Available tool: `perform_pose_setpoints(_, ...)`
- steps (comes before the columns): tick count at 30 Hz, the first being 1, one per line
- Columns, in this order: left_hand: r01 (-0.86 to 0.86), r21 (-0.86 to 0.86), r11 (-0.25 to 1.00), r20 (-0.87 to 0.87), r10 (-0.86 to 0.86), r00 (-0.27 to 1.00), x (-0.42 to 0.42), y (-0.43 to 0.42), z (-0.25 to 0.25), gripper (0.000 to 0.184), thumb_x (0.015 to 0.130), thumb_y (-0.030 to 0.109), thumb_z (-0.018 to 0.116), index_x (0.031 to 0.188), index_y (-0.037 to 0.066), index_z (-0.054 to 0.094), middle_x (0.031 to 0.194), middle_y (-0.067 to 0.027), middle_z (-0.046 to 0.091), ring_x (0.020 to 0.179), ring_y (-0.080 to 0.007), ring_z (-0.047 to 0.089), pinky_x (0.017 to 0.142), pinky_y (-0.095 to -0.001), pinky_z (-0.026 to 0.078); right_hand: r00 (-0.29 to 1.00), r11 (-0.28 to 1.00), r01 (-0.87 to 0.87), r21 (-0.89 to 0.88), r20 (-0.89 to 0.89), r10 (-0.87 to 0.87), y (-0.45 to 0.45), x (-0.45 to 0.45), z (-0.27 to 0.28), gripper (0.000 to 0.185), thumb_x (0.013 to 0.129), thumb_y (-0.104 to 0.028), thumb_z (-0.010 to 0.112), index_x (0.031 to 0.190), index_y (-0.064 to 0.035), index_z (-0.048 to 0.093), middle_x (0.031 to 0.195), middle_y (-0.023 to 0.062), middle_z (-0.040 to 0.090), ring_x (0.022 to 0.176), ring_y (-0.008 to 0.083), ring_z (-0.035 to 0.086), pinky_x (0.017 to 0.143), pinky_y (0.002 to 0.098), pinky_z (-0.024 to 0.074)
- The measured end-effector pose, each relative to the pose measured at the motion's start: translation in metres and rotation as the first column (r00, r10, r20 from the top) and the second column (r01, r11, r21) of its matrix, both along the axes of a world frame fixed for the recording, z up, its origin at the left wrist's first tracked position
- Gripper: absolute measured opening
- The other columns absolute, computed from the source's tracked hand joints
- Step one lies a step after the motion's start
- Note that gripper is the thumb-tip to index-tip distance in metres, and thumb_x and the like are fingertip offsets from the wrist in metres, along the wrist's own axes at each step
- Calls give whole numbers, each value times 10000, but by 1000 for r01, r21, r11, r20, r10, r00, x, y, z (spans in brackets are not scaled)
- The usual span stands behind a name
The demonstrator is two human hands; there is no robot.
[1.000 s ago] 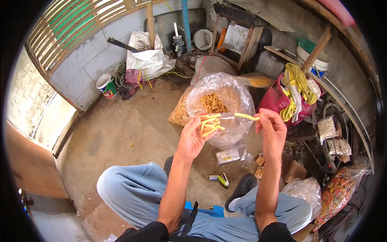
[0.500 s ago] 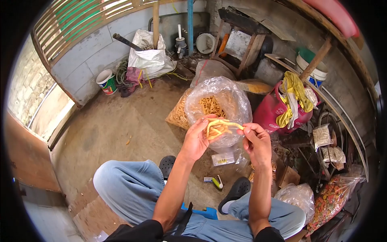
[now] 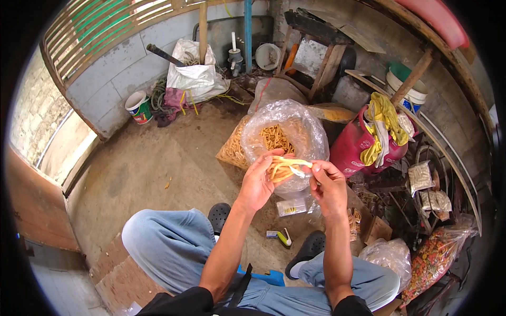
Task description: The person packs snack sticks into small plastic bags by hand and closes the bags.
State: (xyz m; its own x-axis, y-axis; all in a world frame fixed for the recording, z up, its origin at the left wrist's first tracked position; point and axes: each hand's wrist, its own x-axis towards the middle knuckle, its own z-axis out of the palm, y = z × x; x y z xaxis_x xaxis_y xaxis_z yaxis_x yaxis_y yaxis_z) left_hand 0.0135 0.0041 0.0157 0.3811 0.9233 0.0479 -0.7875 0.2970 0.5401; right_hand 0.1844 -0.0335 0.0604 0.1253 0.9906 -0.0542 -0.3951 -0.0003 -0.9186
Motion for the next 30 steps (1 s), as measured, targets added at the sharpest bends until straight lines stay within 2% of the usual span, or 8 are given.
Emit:
perform_pose_setpoints(4, 33, 1, 999, 120, -32, 992, -3, 0, -1, 368, 1007, 232, 330, 1258, -8, 452, 1279, -220, 521, 1166, -298, 549, 996, -437, 463, 985, 997, 66, 33, 156, -70, 4, 3, -16, 153, 876, -161, 667, 931, -19, 685, 817, 30, 651, 536, 19, 429, 440, 180, 320)
perform_pose_setpoints(6, 42, 23, 999, 144, -45, 989, -5, 1, 1, 376, 993, 215, 318, 1265, -13, 442, 1292, -231, 505, 1182, -312, 533, 1014, -448, 444, 941, 982, 100, 163, 305, -147, 8, 5, -25, 152, 864, -165, 683, 907, -20, 702, 949, 35, 607, 650, 27, 471, 544, 197, 385)
perform_pose_setpoints(7, 42, 23, 999, 144, -45, 989, -5, 0, 0, 376, 993, 215, 318, 1265, -13, 442, 1292, -231, 505, 1182, -312, 533, 1014, -448, 444, 941, 982, 101, 163, 305, -147, 9, 6, -27, 152, 864, -165, 683, 907, -20, 702, 949, 35, 607, 650, 27, 471, 544, 197, 385)
perform_pose_setpoints(9, 3, 29, 1000, 73, -6, 997, -4, -1, 0, 363, 979, 176, 328, 1266, -18, 437, 1287, -233, 508, 1179, -316, 536, 1012, -447, 447, 973, 983, 68, 173, 208, -104, 10, 6, -29, 135, 856, -154, 686, 895, -26, 704, 1097, 59, 549, 778, 55, 505, 636, 218, 423)
perform_pose_setpoints(12, -11, 15, 1000, 35, 11, 999, -4, -1, 1, 349, 978, 159, 339, 1263, -16, 438, 1284, -234, 509, 1180, -317, 534, 1009, -453, 449, 986, 985, 40, 167, 155, -66, 10, 6, -27, 120, 846, -146, 693, 893, -36, 706, 1154, 73, 518, 838, 78, 517, 657, 226, 433)
perform_pose_setpoints(19, -65, 2, 998, -37, 65, 997, -1, 0, -1, 301, 962, 150, 425, 1226, 19, 485, 1245, -184, 550, 1130, -282, 578, 939, -424, 514, 983, 989, 43, 140, 170, -67, 10, 7, -24, 113, 832, -137, 699, 891, -42, 712, 1118, 57, 528, 834, 82, 521, 665, 232, 440)
perform_pose_setpoints(21, -94, 15, 995, -154, 95, 983, 0, 0, -3, 281, 964, 170, 447, 1197, 24, 505, 1209, -162, 578, 1078, -260, 612, 883, -396, 549, 973, 991, 19, 130, 224, -48, 10, 7, -26, 115, 828, -140, 702, 888, -43, 716, 1107, 48, 528, 865, 84, 523, 669, 232, 442)
perform_pose_setpoints(30, 9, -37, 999, -91, -12, 996, 6, -5, 2, 288, 980, 206, 432, 1202, 44, 514, 1228, -155, 579, 1057, -239, 624, 858, -369, 555, 936, 988, 28, 153, 342, -79, 11, -4, -32, 89, 854, -118, 679, 885, -46, 720, 1017, 32, 576, 803, 68, 545, 659, 209, 435)
